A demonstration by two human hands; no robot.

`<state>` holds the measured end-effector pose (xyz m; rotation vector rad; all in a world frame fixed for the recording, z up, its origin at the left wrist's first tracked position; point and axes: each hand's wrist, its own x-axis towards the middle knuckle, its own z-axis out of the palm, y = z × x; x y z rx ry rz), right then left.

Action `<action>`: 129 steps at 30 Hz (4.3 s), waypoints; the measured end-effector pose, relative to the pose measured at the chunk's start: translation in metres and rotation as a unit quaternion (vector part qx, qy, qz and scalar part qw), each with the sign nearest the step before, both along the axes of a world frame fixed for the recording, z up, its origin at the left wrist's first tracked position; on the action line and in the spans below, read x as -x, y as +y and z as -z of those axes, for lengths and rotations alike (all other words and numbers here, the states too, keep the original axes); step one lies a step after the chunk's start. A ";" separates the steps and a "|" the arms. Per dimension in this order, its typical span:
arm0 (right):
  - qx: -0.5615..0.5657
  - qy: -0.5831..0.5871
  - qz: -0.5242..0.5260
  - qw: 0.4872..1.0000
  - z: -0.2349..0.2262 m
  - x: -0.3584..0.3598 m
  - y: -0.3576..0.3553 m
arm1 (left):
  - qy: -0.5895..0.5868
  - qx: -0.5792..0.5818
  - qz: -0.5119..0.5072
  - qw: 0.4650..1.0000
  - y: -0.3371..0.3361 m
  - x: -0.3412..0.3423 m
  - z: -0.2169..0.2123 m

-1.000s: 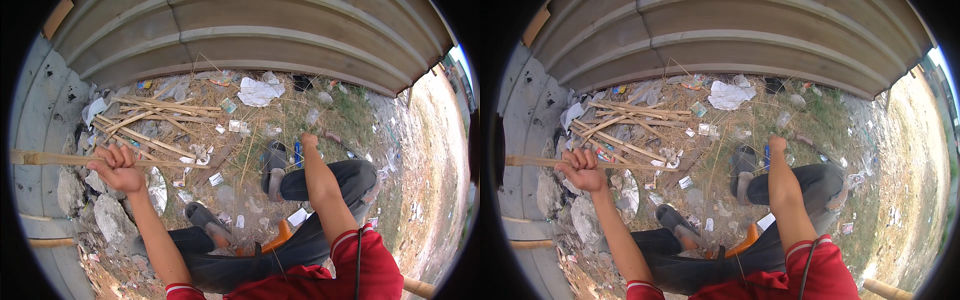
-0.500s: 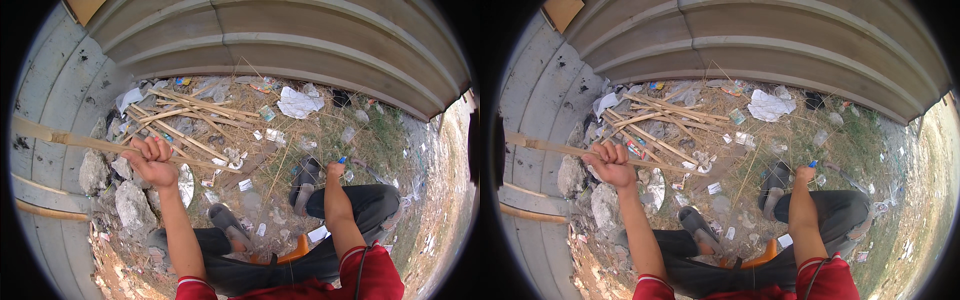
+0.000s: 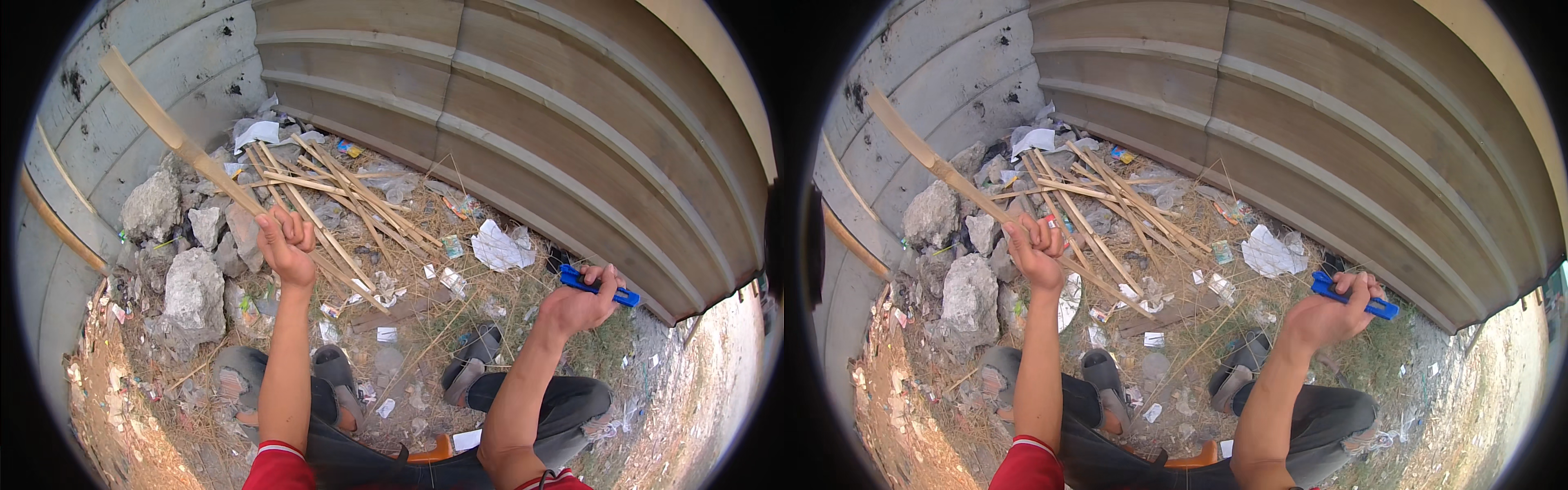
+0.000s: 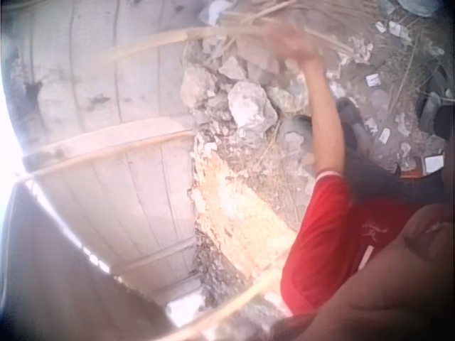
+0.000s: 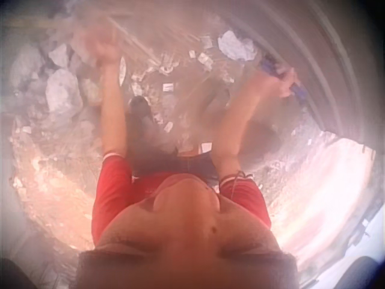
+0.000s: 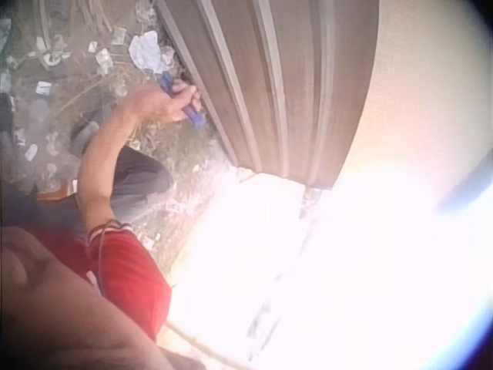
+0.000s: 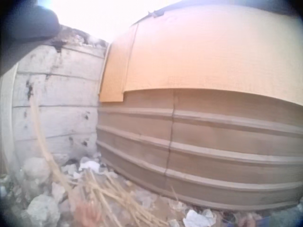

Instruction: The person sits on the ground and uses a machete to split long bamboo poles into thin strips. They repeatedly strike the bamboo against a fixed point to separate the layers, then use a blue utility knife to trim and refine the strips. The processed strips are placed on a pile on the ground.

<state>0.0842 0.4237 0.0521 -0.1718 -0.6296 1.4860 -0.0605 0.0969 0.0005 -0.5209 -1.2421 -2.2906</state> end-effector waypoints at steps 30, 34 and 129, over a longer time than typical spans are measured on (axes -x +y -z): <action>0.018 -0.421 -0.604 0.677 -0.017 0.055 -0.129 | -0.096 -0.170 -0.069 0.978 0.022 -0.146 -0.026; -0.021 -0.398 -0.610 0.685 -0.011 0.075 -0.142 | -0.121 -0.142 -0.053 0.981 0.029 -0.176 -0.002; -0.379 -0.773 0.069 0.504 0.064 0.089 0.226 | -0.501 0.253 0.483 0.672 -0.099 -0.304 0.046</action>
